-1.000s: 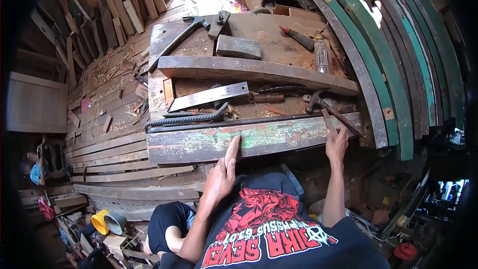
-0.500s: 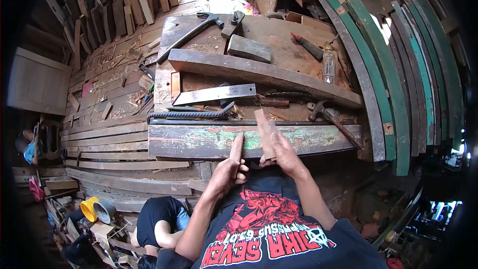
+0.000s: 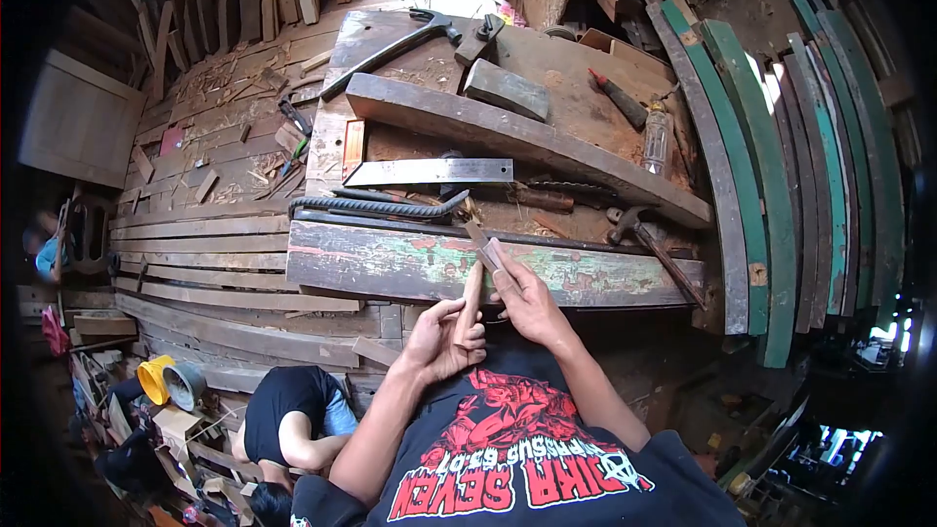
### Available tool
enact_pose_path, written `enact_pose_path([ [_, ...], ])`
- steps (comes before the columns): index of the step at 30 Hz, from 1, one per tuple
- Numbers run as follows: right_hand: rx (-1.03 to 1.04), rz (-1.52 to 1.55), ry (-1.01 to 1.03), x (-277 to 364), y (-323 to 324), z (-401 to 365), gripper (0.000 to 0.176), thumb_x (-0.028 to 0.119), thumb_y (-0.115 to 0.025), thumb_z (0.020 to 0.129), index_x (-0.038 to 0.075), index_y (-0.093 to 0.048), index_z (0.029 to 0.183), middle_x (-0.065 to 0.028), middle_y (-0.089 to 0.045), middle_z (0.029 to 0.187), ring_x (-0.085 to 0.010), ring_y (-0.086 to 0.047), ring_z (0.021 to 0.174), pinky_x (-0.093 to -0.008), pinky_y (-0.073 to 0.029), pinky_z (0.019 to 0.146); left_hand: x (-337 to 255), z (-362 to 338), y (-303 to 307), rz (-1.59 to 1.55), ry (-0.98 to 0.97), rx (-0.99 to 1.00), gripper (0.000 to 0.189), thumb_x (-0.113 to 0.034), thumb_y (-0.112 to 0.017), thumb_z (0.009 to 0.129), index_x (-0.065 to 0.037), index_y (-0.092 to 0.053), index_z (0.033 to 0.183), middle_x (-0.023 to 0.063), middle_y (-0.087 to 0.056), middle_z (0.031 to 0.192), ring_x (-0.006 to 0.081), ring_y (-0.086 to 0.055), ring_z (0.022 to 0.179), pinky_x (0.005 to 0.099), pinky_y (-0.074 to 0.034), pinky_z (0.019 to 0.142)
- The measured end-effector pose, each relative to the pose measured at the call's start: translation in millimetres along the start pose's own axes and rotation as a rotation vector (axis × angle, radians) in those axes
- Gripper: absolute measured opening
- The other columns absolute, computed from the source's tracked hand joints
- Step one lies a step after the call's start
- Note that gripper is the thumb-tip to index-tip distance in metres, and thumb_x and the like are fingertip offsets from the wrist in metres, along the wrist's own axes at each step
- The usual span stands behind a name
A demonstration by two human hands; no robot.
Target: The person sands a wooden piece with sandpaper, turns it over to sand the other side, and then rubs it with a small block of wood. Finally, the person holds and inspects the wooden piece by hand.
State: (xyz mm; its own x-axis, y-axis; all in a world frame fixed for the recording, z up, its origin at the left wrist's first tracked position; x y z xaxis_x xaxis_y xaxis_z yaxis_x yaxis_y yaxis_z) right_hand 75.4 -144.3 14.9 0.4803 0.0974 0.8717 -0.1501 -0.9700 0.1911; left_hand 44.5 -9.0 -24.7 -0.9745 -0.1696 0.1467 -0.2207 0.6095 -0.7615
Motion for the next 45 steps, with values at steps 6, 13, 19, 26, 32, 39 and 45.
enact_pose_path([
  [6, -0.066, -0.322, 0.158, 11, -3, 0, 0.055, 0.032, -0.056, 0.107, 0.007, -0.046, 0.155, -0.0276, -0.058, 0.141, -0.0387, -0.058, 0.131, -0.0424, -0.044, 0.110, -9, -1, 0, -0.095, 0.015, 0.138, 0.034, -0.036, -0.048, 0.105, -0.006, -0.061, 0.116, -0.0063, -0.038, 0.055, 0.0068, -0.034, 0.043, 0.0258, -0.038, 0.054],
  [13, -0.120, -0.549, 0.139, 20, -2, -13, 0.056, 0.029, -0.060, 0.104, 0.008, -0.047, 0.154, -0.0286, -0.063, 0.127, -0.0459, -0.065, 0.112, -0.0484, -0.052, 0.096, -2, -3, 3, -0.131, 0.017, 0.119, 0.043, -0.048, -0.040, 0.110, -0.009, -0.056, 0.105, -0.0063, -0.037, 0.055, 0.0074, -0.033, 0.041, 0.0259, -0.036, 0.051],
  [19, -0.083, -0.658, 0.196, 21, -13, -22, 0.053, 0.029, -0.064, 0.101, 0.014, -0.054, 0.151, -0.0202, -0.064, 0.102, -0.0389, -0.068, 0.088, -0.0488, -0.054, 0.077, -15, -8, -1, 0.074, -0.005, -0.145, 0.046, -0.049, -0.036, 0.112, -0.007, -0.054, 0.101, -0.0043, -0.043, 0.062, 0.0080, -0.034, 0.041, 0.0244, -0.036, 0.046],
  [26, -0.126, -0.712, 0.286, 24, -17, -15, 0.048, 0.029, -0.064, 0.101, 0.016, -0.059, 0.147, -0.0193, -0.062, 0.098, -0.0404, -0.067, 0.080, -0.0501, -0.054, 0.069, -8, 5, 9, 0.060, -0.024, -0.085, 0.048, -0.054, -0.033, 0.111, -0.011, -0.053, 0.105, -0.0049, -0.042, 0.061, 0.0051, -0.031, 0.039, 0.0211, -0.026, 0.034],
  [32, -0.087, -0.714, 0.274, 32, -18, -31, 0.047, 0.028, -0.065, 0.100, 0.015, -0.059, 0.146, -0.0194, -0.062, 0.097, -0.0416, -0.067, 0.078, -0.0508, -0.055, 0.068, -7, 8, 11, 0.072, -0.055, -0.100, 0.048, -0.056, -0.031, 0.111, -0.014, -0.052, 0.102, -0.0056, -0.041, 0.060, 0.0049, -0.029, 0.038, 0.0214, -0.026, 0.035],
  [39, -0.116, -0.733, 0.276, 28, -24, -30, 0.055, 0.027, -0.061, 0.102, 0.022, -0.047, 0.155, -0.0200, -0.063, 0.100, -0.0438, -0.068, 0.075, -0.0542, -0.056, 0.066, -6, 10, 8, 0.010, -0.090, -0.139, 0.046, -0.055, -0.031, 0.111, -0.016, -0.051, 0.099, -0.0055, -0.041, 0.060, 0.0049, -0.032, 0.039, 0.0215, -0.027, 0.034],
  [45, -0.144, -0.818, 0.284, 21, -31, -17, 0.055, 0.024, -0.061, 0.102, 0.020, -0.048, 0.155, -0.0194, -0.062, 0.100, -0.0423, -0.069, 0.078, -0.0532, -0.057, 0.067, -4, 11, 11, -0.032, -0.075, -0.145, 0.044, -0.055, -0.032, 0.111, -0.017, -0.052, 0.101, -0.0052, -0.041, 0.059, 0.0043, -0.032, 0.038, 0.0209, -0.028, 0.035],
])
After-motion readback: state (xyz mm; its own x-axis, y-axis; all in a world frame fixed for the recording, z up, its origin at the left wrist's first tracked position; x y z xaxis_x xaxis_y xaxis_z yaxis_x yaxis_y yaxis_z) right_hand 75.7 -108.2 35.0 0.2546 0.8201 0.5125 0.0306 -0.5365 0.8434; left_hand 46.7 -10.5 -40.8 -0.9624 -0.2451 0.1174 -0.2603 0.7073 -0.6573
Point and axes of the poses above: each hand's wrist, its own z-axis towards the middle knuckle, its own y-axis out of the back of the hand, x = y × z, the point moved 10 cm from there along z, towards the middle knuckle
